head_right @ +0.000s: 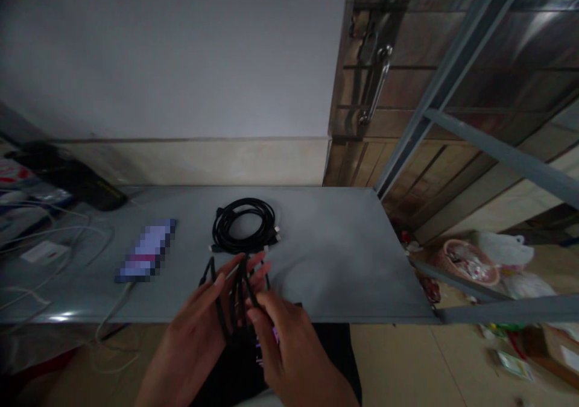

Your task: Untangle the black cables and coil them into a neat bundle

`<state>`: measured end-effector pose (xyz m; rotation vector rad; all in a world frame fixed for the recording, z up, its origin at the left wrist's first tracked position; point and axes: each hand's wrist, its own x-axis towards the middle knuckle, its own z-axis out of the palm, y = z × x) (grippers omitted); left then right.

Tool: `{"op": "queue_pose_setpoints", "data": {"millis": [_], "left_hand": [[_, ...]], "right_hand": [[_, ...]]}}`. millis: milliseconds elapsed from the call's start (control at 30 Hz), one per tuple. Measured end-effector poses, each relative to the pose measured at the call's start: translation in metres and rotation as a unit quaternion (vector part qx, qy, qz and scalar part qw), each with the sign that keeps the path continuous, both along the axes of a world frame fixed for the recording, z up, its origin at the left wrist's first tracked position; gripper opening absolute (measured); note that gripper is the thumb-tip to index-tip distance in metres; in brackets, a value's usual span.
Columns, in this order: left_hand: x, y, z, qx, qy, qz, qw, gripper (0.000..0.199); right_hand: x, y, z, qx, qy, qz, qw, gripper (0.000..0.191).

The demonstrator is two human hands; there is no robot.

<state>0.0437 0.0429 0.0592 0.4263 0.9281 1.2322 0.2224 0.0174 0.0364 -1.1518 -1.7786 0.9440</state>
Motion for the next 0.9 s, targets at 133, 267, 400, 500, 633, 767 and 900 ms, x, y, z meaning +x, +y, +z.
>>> {"op": "queue_pose_setpoints", "data": {"millis": [133,267,400,500,633,767,900], "left_hand": [[0.004,0.0,0.021,0.018,-0.026,0.025,0.999,0.041],[0.008,0.006,0.039,0.057,-0.034,0.008,0.998,0.034],[0.003,0.015,0.051,0.11,-0.016,-0.012,0.994,0.03],[-0.008,0.022,0.055,0.138,0.033,-0.033,0.989,0.033],[-0.029,0.042,0.052,0.176,0.108,-0.085,0.975,0.039],[-0.055,0.086,0.03,0.202,0.292,-0.084,0.931,0.041],[-0.081,0.14,-0.011,0.242,0.488,0.001,0.838,0.041]], "right_hand": [[-0.003,-0.002,0.007,0.007,-0.021,0.024,0.999,0.025],[-0.002,0.005,0.022,-0.008,-0.031,0.057,0.998,0.022],[-0.005,0.015,0.035,0.031,-0.025,0.102,0.994,0.025],[-0.011,0.026,0.034,0.115,-0.033,0.109,0.987,0.026],[-0.019,0.056,0.018,0.246,-0.122,0.126,0.953,0.041],[-0.022,0.109,-0.004,0.348,-0.266,0.127,0.89,0.034],[-0.023,0.169,-0.024,0.373,-0.345,0.122,0.852,0.013]]}}
